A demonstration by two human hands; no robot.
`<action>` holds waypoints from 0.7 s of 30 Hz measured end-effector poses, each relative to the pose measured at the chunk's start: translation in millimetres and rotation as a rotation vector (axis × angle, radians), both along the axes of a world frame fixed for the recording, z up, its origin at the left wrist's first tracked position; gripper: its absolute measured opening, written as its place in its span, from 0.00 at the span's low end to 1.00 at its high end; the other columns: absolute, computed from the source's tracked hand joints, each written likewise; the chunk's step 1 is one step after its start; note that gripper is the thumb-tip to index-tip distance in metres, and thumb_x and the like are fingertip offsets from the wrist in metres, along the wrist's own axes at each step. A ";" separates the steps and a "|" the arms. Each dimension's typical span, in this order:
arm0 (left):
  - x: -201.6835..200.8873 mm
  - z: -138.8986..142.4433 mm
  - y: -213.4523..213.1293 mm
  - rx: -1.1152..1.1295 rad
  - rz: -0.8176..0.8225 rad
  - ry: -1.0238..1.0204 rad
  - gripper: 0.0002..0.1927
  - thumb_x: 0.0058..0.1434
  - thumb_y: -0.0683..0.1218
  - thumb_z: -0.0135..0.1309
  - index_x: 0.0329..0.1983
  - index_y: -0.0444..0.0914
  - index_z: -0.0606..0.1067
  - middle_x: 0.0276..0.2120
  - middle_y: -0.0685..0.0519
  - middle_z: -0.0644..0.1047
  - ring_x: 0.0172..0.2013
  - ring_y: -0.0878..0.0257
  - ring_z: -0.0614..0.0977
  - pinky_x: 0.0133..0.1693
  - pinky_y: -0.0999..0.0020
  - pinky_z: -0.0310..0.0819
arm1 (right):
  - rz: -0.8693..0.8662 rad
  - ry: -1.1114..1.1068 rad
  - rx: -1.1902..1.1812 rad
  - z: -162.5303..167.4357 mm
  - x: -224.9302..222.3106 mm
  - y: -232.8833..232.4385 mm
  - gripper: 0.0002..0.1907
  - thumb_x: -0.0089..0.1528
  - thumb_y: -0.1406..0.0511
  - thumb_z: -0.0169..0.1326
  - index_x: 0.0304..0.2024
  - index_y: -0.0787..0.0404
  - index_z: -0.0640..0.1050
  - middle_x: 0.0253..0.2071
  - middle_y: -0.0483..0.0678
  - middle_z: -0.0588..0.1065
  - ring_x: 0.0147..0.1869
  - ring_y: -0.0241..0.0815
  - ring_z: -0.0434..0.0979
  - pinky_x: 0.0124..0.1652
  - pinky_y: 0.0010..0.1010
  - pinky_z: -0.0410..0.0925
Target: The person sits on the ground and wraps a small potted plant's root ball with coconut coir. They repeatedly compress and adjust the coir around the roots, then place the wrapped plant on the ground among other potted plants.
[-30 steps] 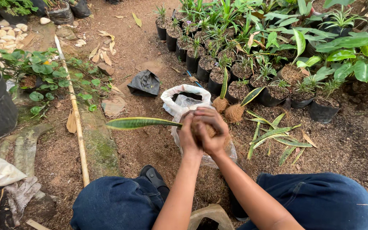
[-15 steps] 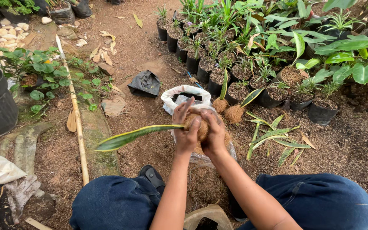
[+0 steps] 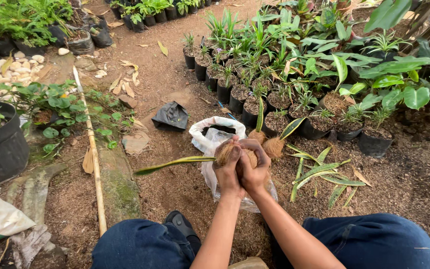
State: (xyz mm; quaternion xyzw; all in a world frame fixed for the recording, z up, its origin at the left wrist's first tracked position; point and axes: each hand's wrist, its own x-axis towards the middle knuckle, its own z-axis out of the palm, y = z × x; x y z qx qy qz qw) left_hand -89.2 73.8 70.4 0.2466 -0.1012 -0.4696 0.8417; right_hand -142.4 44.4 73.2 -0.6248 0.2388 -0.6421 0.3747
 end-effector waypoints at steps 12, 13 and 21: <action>49.3 -20.3 -3.9 0.144 0.123 -0.342 0.07 0.63 0.45 0.58 0.39 0.37 0.79 0.42 0.46 0.83 0.47 0.51 0.85 0.57 0.51 0.79 | 0.316 -0.041 0.881 0.1 20.4 11.0 0.27 0.61 0.48 0.53 0.55 0.57 0.71 0.57 0.57 0.71 0.64 0.56 0.72 0.64 0.56 0.67; 56.4 -17.5 -6.0 0.245 0.044 -0.131 0.08 0.62 0.46 0.56 0.41 0.38 0.78 0.42 0.46 0.81 0.46 0.51 0.85 0.52 0.52 0.80 | 0.236 0.234 0.653 2.9 18.2 11.0 0.30 0.60 0.49 0.55 0.59 0.57 0.70 0.60 0.59 0.68 0.66 0.60 0.68 0.63 0.57 0.65; 52.8 -10.9 -5.0 0.196 -0.289 0.378 0.24 0.65 0.62 0.39 0.46 0.39 0.73 0.40 0.47 0.78 0.38 0.57 0.84 0.36 0.65 0.85 | 0.039 0.436 -0.724 18.0 1.7 -14.8 0.38 0.56 0.44 0.60 0.62 0.56 0.74 0.67 0.64 0.68 0.71 0.62 0.70 0.69 0.55 0.65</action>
